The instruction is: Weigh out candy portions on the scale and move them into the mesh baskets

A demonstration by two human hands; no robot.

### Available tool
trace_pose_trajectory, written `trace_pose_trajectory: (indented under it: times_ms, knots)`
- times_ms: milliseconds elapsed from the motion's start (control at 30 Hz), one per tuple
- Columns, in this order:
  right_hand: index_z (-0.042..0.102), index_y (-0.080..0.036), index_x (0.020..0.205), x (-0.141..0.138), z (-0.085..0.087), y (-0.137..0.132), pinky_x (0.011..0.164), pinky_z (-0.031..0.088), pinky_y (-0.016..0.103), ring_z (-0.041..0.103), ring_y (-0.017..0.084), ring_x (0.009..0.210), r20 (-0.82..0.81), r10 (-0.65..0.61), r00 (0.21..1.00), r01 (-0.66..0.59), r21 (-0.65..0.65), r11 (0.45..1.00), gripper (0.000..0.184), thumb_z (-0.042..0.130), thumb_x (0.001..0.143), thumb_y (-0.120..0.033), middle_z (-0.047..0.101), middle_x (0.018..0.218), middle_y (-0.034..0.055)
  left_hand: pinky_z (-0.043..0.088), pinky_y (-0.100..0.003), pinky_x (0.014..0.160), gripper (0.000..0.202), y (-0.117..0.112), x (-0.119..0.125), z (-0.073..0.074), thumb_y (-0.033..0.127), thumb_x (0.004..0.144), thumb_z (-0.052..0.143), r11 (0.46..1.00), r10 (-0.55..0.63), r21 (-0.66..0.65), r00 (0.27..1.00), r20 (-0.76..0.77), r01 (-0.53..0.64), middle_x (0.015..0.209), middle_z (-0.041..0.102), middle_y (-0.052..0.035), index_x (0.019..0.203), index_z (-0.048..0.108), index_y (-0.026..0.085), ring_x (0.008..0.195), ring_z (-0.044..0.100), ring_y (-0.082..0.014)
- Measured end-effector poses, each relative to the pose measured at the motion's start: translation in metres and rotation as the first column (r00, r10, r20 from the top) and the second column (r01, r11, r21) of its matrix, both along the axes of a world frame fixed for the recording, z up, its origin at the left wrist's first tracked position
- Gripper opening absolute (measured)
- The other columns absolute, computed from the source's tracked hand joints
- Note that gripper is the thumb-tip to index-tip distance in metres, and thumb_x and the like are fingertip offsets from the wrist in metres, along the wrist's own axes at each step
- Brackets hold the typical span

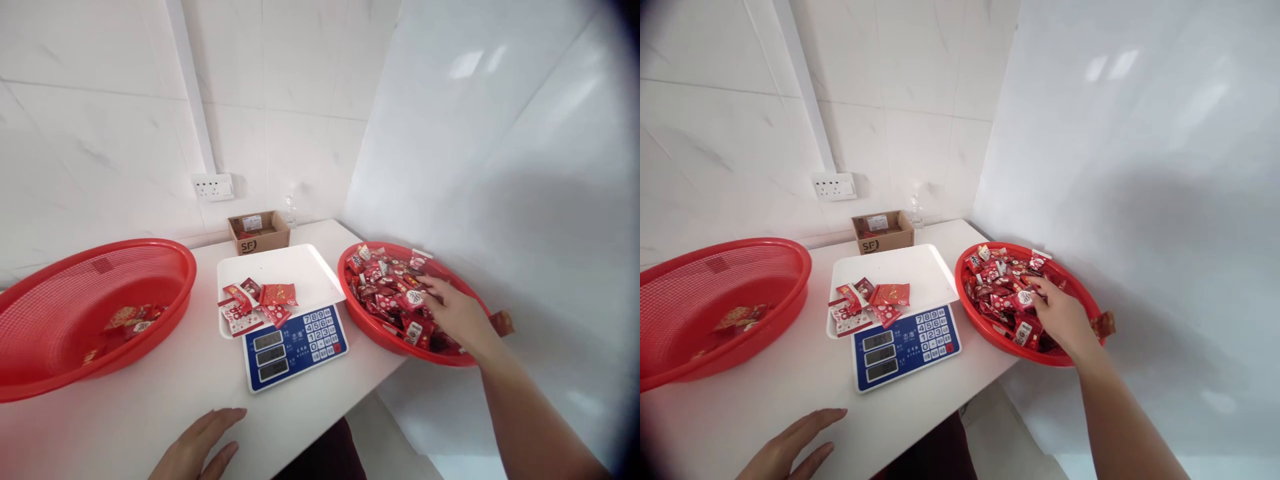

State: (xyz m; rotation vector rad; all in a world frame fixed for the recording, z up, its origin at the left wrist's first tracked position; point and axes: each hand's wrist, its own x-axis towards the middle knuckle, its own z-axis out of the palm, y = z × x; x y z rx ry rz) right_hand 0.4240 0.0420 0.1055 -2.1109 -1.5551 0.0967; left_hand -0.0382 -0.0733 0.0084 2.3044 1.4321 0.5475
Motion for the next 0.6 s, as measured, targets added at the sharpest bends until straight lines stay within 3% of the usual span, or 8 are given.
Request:
trace_pose_trajectory:
  times_ms: [133, 233, 333, 467, 600]
  knots:
    - [0.061, -0.026, 0.116, -0.025, -0.001, 0.005, 0.080, 0.050, 0.043, 0.068, 0.027, 0.079, -0.268, 0.073, 0.961, -0.060, 0.058, 0.997, 0.040, 0.049, 0.080, -0.039, 0.070, 0.101, 0.0086, 0.054, -0.025, 0.088, 0.031, -0.007, 0.012, 0.020, 0.027, 0.087, 0.054, 0.994, 0.057, -0.095, 0.998, -0.011, -0.058, 0.113, 0.071, 0.0015, 0.117, 0.064, 0.032, 0.101, 0.068, -0.0172]
    - [0.063, -0.024, 0.106, -0.069, -0.003, 0.019, 0.078, 0.053, 0.041, 0.068, 0.027, 0.082, -0.457, 0.258, 0.851, -0.256, 0.069, 0.964, 0.037, 0.053, 0.076, -0.045, 0.070, 0.099, 0.0087, 0.053, -0.028, 0.091, 0.033, -0.013, 0.019, 0.033, 0.026, 0.088, 0.054, 0.983, 0.083, -0.163, 0.997, 0.006, -0.081, 0.116, 0.069, 0.0002, 0.119, 0.062, 0.032, 0.105, 0.066, -0.0177]
    - [0.065, -0.024, 0.100, -0.127, -0.004, 0.035, 0.085, 0.051, 0.041, 0.065, 0.026, 0.093, -0.443, 0.502, 0.743, -0.503, 0.124, 0.855, 0.033, 0.056, 0.074, -0.043, 0.070, 0.105, 0.0071, 0.051, -0.031, 0.095, 0.034, -0.020, 0.018, 0.037, 0.025, 0.089, 0.053, 0.976, 0.109, -0.190, 0.994, 0.011, -0.105, 0.118, 0.068, -0.0001, 0.122, 0.060, 0.032, 0.110, 0.063, -0.0183]
    - [0.063, -0.022, 0.099, -0.194, -0.007, 0.061, 0.092, 0.047, 0.037, 0.063, 0.021, 0.100, -0.466, 0.656, 0.594, -0.657, 0.189, 0.730, 0.027, 0.052, 0.078, -0.035, 0.069, 0.106, 0.0059, 0.050, -0.033, 0.096, 0.035, -0.030, 0.010, 0.036, 0.026, 0.090, 0.053, 0.973, 0.141, -0.185, 0.990, 0.000, -0.139, 0.120, 0.067, -0.0005, 0.123, 0.059, 0.032, 0.112, 0.062, -0.0192]
    - [0.064, -0.021, 0.098, -0.233, -0.015, 0.085, 0.090, 0.049, 0.034, 0.065, 0.017, 0.097, -0.402, 0.703, 0.587, -0.724, 0.128, 0.677, 0.024, 0.046, 0.082, -0.022, 0.070, 0.105, 0.0052, 0.049, -0.033, 0.097, 0.035, -0.040, 0.003, 0.036, 0.026, 0.090, 0.053, 0.967, 0.180, -0.180, 0.984, -0.009, -0.179, 0.122, 0.066, -0.0005, 0.125, 0.058, 0.032, 0.113, 0.061, -0.0195]
